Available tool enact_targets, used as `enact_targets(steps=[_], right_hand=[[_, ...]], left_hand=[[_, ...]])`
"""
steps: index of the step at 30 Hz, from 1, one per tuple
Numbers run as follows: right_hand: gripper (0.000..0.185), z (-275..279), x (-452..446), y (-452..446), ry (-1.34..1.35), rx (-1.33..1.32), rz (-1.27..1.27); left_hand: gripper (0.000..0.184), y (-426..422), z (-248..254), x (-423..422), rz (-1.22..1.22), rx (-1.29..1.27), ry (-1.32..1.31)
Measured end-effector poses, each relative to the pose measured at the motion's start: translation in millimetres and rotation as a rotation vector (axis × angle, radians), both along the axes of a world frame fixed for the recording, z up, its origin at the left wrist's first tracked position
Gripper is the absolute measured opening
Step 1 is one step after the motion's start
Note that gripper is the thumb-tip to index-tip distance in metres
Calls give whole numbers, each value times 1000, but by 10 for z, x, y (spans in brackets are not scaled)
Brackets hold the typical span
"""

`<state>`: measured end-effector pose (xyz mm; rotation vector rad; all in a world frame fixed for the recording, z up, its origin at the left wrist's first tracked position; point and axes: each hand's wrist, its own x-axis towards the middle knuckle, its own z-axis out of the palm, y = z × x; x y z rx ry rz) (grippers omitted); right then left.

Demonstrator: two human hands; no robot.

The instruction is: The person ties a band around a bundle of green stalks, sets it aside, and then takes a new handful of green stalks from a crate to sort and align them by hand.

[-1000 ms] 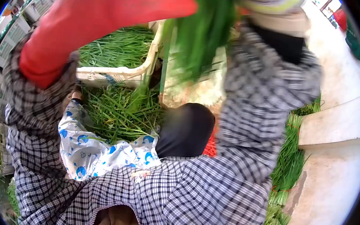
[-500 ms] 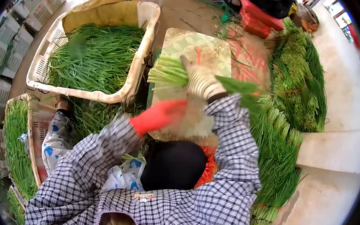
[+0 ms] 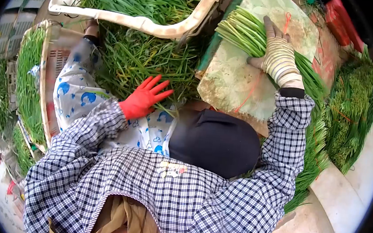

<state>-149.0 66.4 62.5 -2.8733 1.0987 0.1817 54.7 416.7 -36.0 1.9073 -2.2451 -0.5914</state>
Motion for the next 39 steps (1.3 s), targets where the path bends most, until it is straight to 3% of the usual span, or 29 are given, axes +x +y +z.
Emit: enact_targets(steps=[3, 6, 7, 8, 10, 12, 16, 18, 20, 22, 23, 25, 26, 28, 30, 31, 33, 34, 35, 36, 39], right_hand=[[118, 120, -70, 36, -20, -207, 56], [115, 403, -162, 350, -250, -220, 173], [102, 615, -148, 580, -300, -206, 194], [102, 791, -126, 768, -306, -230, 192], [88, 1070, -34, 1122, -80, 189, 182], [81, 1192, 101, 1399, -9, 416, 299], [79, 893, 540, 1856, -456, 541, 457], [44, 794, 745, 2022, -790, 516, 740], [31, 966, 695, 1999, -888, 748, 646], [24, 1242, 491, 1871, -1263, 1028, 363], [37, 1622, 286, 1796, -1250, 837, 128], [44, 2023, -158, 1316, -1230, 251, -23], [37, 2250, -279, 1225, -1450, 285, -104], [28, 2594, -742, 742, -1635, 187, -59], [30, 2790, -762, 669, -1450, -127, -128], [32, 2799, -709, 561, -1366, -151, -173], [30, 2566, -702, 77, -894, -416, 105], [30, 2451, -511, 92, -693, -441, 18], [30, 2133, -425, -93, -650, -386, 40], [27, 1892, -242, -105, -539, -214, -116], [28, 821, 174, -311, 82, -340, -54]], left_hand=[[45, -76, -268, 0, -135, 43, -63], [34, -52, -177, 133, -26, -18, -23], [40, -30, -20, 169, 40, -131, 32], [40, -22, 144, 236, 34, -154, 23], [44, 65, 509, 364, 254, -29, 276], [47, 115, 902, 425, 254, -114, 270], [38, -89, 1216, 318, 279, -119, 474], [34, -134, 1254, 192, 143, -238, 621], [35, -134, 1378, 70, 132, -201, 694], [37, -96, 1423, 44, 367, 25, 864], [41, -48, 1357, 94, 335, -32, 616], [44, 140, 904, 232, 314, -76, 570], [47, 219, 710, 279, 303, -115, 522], [50, 317, 522, 321, 291, -79, 475], [54, 338, 444, 275, 283, -47, 426], [56, 334, 423, 260, 275, -56, 438], [58, 303, 452, 247, 260, -60, 469], [58, 294, 483, 239, 261, -61, 470], [58, 282, 514, 238, 249, -69, 475], [58, 267, 550, 250, 240, -76, 480], [56, 230, 674, 336, 259, -97, 477]])
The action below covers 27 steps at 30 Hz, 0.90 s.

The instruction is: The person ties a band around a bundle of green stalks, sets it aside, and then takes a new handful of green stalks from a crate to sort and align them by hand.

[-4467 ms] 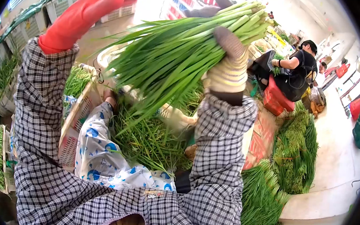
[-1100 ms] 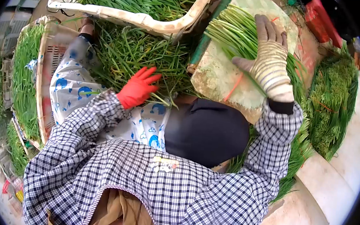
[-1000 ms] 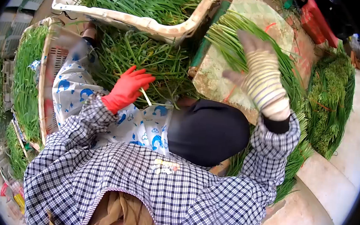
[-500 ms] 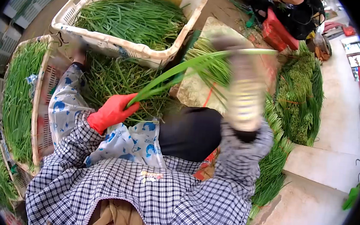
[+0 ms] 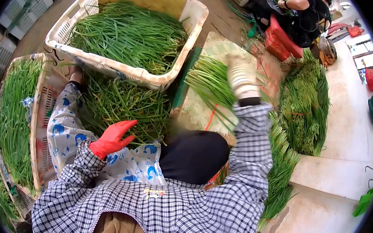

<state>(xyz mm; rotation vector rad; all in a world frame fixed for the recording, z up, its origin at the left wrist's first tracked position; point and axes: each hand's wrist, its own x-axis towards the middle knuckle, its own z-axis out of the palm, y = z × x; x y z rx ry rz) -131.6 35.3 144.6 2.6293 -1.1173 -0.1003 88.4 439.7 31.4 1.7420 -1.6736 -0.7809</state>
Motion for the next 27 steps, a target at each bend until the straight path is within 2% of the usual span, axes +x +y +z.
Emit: enact_targets(steps=[1, 2, 4, 9, 11, 12, 13, 14, 15, 17, 19, 21, 23, 25, 27], right_hand=[[25, -43, 216, 281, 4, 38, -42], [22, -315, 267, 231, 55, 111, -18], [21, -553, 349, 261, -3, 97, 22], [23, -515, 407, 300, 11, 155, -2], [29, -501, 410, 291, -64, 235, 17], [41, -484, 403, 236, -52, 285, -32], [41, -442, 397, 228, -53, 286, -38], [45, -358, 381, 252, -95, 295, -55], [48, -290, 355, 267, -138, 305, -71], [55, -274, 240, 215, -114, 311, -117], [58, -358, 85, 139, -135, 141, -16], [61, -537, -64, 62, -148, 82, 51], [63, -674, -158, 66, -137, 64, 80], [67, -778, -219, 86, -153, 155, 25], [67, -955, -285, 136, -283, 141, 17]], left_hand=[[56, -11, 33, 38, 10, -16, -11], [56, 0, 63, 95, 34, -28, -8], [56, 41, 110, 251, 62, -17, -15], [55, 23, 254, 495, 153, 12, 69], [52, -82, 316, 507, 151, 3, 78], [51, -208, 427, 491, 132, 8, 192], [50, -341, 554, 469, 113, 14, 304], [41, -507, 739, 429, 136, 13, 413], [41, -687, 865, 427, 130, 14, 412], [35, -1110, 1060, 441, 58, -236, 271], [32, -1632, 1239, 445, 19, -354, 166], [36, -2255, 1189, 481, -105, -528, -38], [36, -2775, 1010, 416, -102, -491, -240], [37, -3161, 788, 331, -151, -472, -344], [38, -3459, 544, 241, -202, -448, -447]])
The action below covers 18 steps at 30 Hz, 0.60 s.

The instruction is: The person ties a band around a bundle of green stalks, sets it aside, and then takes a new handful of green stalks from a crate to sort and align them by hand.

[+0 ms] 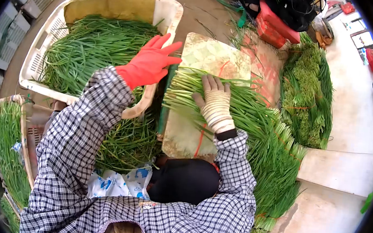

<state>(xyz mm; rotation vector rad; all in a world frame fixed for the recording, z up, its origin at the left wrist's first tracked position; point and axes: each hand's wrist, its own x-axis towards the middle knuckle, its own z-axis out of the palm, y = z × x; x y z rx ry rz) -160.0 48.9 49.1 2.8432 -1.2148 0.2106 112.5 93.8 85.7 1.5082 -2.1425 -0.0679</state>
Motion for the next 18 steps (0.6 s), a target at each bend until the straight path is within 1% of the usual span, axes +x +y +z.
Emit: enact_targets(steps=[1, 2, 3, 4, 5, 6, 7, 8, 9, 10, 11, 13, 14, 16, 17, 18], right_hand=[[64, -18, -6, 42, -47, -70, 13], [64, -38, -21, 51, -51, -63, 7], [61, -45, -35, 69, -113, -65, 4], [59, -44, -32, 79, -174, -64, 2], [47, -32, -17, 88, -274, -105, 7], [47, -46, -29, 71, -280, -97, 4], [41, -54, -41, 50, -382, -6, -31], [35, -49, -42, 24, -483, 84, -64], [26, -28, -17, 4, -476, 5, -40], [26, -14, -12, -7, -479, 9, -41], [25, 1, -10, -10, -449, 41, -51], [20, 31, 10, -15, -385, 81, -93], [20, 34, 17, -16, -388, 80, -89], [18, 13, 28, -27, -382, 129, -171], [17, 4, 22, -31, -415, 110, -167], [17, 3, 7, -30, -419, 111, -157]], left_hand=[[39, -110, -93, -45, -43, 39, -73], [40, -195, -192, -85, -86, 79, -146], [29, -233, -238, -123, -106, 88, -147], [29, -273, -296, -140, -110, 96, -150], [22, -319, -356, -145, -124, 85, -130], [14, -358, -425, -149, -138, 74, -112], [6, -371, -489, -156, -108, 41, -89], [6, -393, -536, -125, -107, 47, -93], [5, -406, -528, -75, -146, 83, -5], [5, -405, -519, -53, -186, 118, 83], [5, -376, -516, -56, -186, 120, 81], [5, -241, -192, -88, -43, 121, -29], [5, -208, -80, -58, -40, 119, -33], [5, -115, 134, 51, -3, 160, 203], [6, 25, 232, 81, 38, 143, 420], [6, 224, 425, 111, 47, 140, 415]])
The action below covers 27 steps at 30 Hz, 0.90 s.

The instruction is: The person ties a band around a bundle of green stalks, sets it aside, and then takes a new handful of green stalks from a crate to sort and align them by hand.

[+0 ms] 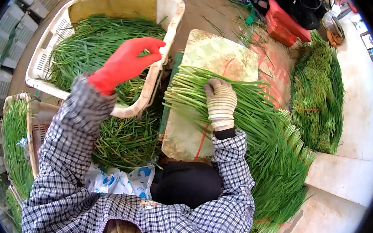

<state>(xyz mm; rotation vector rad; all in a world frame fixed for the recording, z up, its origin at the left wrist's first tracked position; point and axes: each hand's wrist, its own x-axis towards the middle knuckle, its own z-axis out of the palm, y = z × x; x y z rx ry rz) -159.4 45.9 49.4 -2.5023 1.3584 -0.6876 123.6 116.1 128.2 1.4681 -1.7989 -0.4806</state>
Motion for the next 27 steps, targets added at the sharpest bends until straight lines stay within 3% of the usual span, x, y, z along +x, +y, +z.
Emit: enact_targets(steps=[2, 3, 4, 6, 8, 10, 11, 12, 14, 15, 16, 18, 20, 22, 24, 26, 27], right_hand=[[16, -2, -8, 10, -94, -46, 25], [14, 21, -7, 11, -30, -70, 28], [11, 105, 27, 26, 68, -50, 14], [14, 152, 24, -7, 236, -33, 44], [22, 133, 21, -58, 327, -194, 85], [30, 212, 94, -58, 473, -197, 67], [28, 273, 136, -61, 573, -166, 75], [26, 331, 171, -76, 674, -138, 79], [25, 417, 169, -48, 738, -243, 131], [24, 440, 190, -48, 801, -176, 81], [33, 491, 245, -12, 1001, -122, 39], [47, 517, 271, -61, 1030, 36, 38], [69, 953, 543, 61, 1024, 130, 53], [72, 1111, 814, 105, 696, -102, 211], [76, 1490, 1509, 403, 446, -42, 336], [82, 1514, 2157, 504, 308, 45, 518], [87, 1465, 2499, 552, 318, 95, 565]], left_hand=[[9, 500, 370, 88, -57, 206, 377], [12, 761, 420, 155, -236, 225, 322], [16, 1041, 465, 220, -405, 243, 264], [41, 1669, 359, 238, -561, 521, 82], [69, 2247, 211, 236, -485, 611, -363], [87, 2671, 12, 376, -309, 449, -566], [61, 2838, -49, 436, -162, 443, -548], [61, 2926, -51, 503, -128, 443, -545], [25, 3056, -58, 667, 8, 783, -259], [20, 3153, -45, 686, 134, 735, -121], [20, 3220, -60, 729, 155, 723, -109], [18, 3316, -98, 833, 119, 253, -270], [67, 3315, -15, 1071, 170, 213, -396], [71, 3136, 95, 1464, 301, 73, -346], [66, 2921, -25, 1897, 481, 29, -319], [60, 2664, -279, 2362, 577, -17, -330], [45, 2510, -524, 2563, 639, -134, -337]])
